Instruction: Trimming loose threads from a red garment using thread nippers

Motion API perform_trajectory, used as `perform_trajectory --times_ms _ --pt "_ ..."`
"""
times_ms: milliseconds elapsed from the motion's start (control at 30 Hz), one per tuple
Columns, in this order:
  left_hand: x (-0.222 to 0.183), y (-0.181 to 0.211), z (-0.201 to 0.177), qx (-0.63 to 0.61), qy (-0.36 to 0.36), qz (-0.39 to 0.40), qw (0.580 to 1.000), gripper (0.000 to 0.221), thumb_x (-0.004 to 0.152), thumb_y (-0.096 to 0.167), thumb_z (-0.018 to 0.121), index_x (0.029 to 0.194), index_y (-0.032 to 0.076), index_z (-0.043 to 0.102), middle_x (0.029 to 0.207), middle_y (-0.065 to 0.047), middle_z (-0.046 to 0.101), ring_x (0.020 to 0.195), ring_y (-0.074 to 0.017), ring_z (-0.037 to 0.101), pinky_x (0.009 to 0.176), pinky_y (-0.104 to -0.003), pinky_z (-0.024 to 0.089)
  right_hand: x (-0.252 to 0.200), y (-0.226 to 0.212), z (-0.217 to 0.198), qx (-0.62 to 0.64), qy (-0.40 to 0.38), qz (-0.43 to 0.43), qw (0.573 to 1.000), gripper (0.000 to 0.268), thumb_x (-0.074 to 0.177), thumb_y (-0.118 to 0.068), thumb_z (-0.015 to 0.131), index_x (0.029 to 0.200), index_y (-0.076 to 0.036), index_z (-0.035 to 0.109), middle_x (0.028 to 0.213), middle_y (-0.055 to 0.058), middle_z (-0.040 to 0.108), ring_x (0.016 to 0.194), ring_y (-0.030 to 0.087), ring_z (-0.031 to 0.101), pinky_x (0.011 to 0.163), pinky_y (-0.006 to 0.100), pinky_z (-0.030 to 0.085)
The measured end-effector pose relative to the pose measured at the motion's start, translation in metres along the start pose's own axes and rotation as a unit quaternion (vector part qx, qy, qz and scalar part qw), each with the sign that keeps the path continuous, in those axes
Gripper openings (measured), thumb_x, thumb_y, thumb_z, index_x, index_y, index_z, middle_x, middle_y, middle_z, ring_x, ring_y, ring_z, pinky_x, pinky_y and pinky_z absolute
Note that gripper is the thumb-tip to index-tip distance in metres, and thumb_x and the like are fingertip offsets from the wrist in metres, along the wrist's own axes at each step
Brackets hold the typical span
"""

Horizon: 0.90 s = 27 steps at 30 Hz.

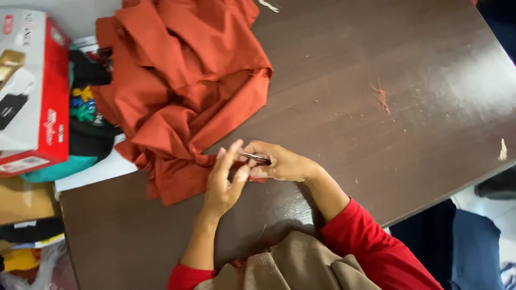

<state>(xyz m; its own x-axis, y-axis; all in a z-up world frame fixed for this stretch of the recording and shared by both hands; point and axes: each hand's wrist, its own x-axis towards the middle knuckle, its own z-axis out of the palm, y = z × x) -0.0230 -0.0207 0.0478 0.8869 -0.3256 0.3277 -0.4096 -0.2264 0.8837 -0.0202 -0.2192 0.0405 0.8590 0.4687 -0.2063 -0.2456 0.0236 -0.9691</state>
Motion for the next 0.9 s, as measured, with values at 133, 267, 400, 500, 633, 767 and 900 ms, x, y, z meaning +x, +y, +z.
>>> perform_trajectory --times_ms 133,267,400,500,633,767,900 --pt "-0.007 -0.028 0.006 0.076 -0.012 -0.071 0.995 0.021 0.094 0.035 0.070 0.109 0.022 0.078 0.096 0.001 0.078 0.096 -0.0195 0.075 0.105 -0.035 0.049 0.003 -0.002 -0.010 0.011 0.054 0.020 0.998 0.032 0.090 -0.004 0.074 0.119 -0.004 0.062 0.087 0.014 0.073 0.036 0.003 0.040 0.030 0.015 0.031" --pt "-0.006 -0.024 0.004 0.041 0.039 -0.089 0.994 0.015 0.097 0.026 0.069 0.099 0.013 0.076 0.089 -0.007 0.076 0.086 -0.0253 0.076 0.084 -0.038 0.059 0.002 -0.003 -0.014 0.033 0.129 0.042 0.990 0.027 0.088 0.000 0.075 0.113 -0.001 0.066 0.085 0.013 0.072 0.031 0.002 0.039 0.026 0.014 0.031" --pt "-0.003 -0.019 0.006 0.047 0.029 -0.046 0.997 0.020 0.088 0.031 0.080 0.099 0.015 0.078 0.091 -0.005 0.077 0.085 -0.0246 0.076 0.078 -0.036 0.061 0.007 0.013 -0.013 0.034 0.150 0.040 0.987 0.017 0.089 -0.001 0.075 0.106 0.000 0.073 0.084 0.007 0.072 0.032 0.001 0.041 0.027 0.014 0.030" --pt "-0.004 -0.022 0.006 0.051 0.046 -0.057 0.996 0.018 0.091 0.030 0.076 0.097 0.013 0.077 0.085 -0.005 0.075 0.080 -0.0241 0.075 0.074 -0.036 0.061 0.005 -0.003 -0.008 -0.024 0.153 0.002 0.988 0.026 0.086 -0.006 0.082 0.111 -0.003 0.076 0.086 0.011 0.077 0.075 0.009 0.066 0.071 0.022 0.055" --pt "0.000 -0.016 -0.001 0.010 0.068 -0.085 0.994 0.014 0.095 0.023 0.072 0.096 0.010 0.077 0.080 -0.008 0.075 0.078 -0.0263 0.075 0.072 -0.038 0.059 0.000 -0.006 -0.010 -0.074 0.186 0.014 0.980 0.013 0.089 -0.010 0.079 0.101 -0.004 0.077 0.072 0.007 0.074 0.055 0.004 0.050 0.049 0.017 0.033" --pt "0.000 -0.013 0.000 0.012 0.086 -0.117 0.989 0.014 0.094 0.024 0.071 0.097 0.012 0.077 0.077 -0.006 0.075 0.078 -0.0235 0.075 0.072 -0.036 0.060 -0.006 -0.027 -0.007 -0.110 0.171 0.016 0.979 0.007 0.093 -0.013 0.074 0.097 -0.008 0.077 0.066 0.004 0.072 0.051 0.004 0.043 0.046 0.018 0.029" --pt "0.004 0.002 -0.005 0.029 0.097 -0.122 0.987 0.013 0.095 0.021 0.070 0.098 0.011 0.077 0.075 -0.008 0.075 0.076 -0.0249 0.074 0.071 -0.038 0.060 -0.002 -0.007 -0.013 -0.077 0.111 0.003 0.991 0.011 0.093 -0.014 0.076 0.103 -0.009 0.076 0.067 0.006 0.072 0.037 0.003 0.044 0.033 0.015 0.033"
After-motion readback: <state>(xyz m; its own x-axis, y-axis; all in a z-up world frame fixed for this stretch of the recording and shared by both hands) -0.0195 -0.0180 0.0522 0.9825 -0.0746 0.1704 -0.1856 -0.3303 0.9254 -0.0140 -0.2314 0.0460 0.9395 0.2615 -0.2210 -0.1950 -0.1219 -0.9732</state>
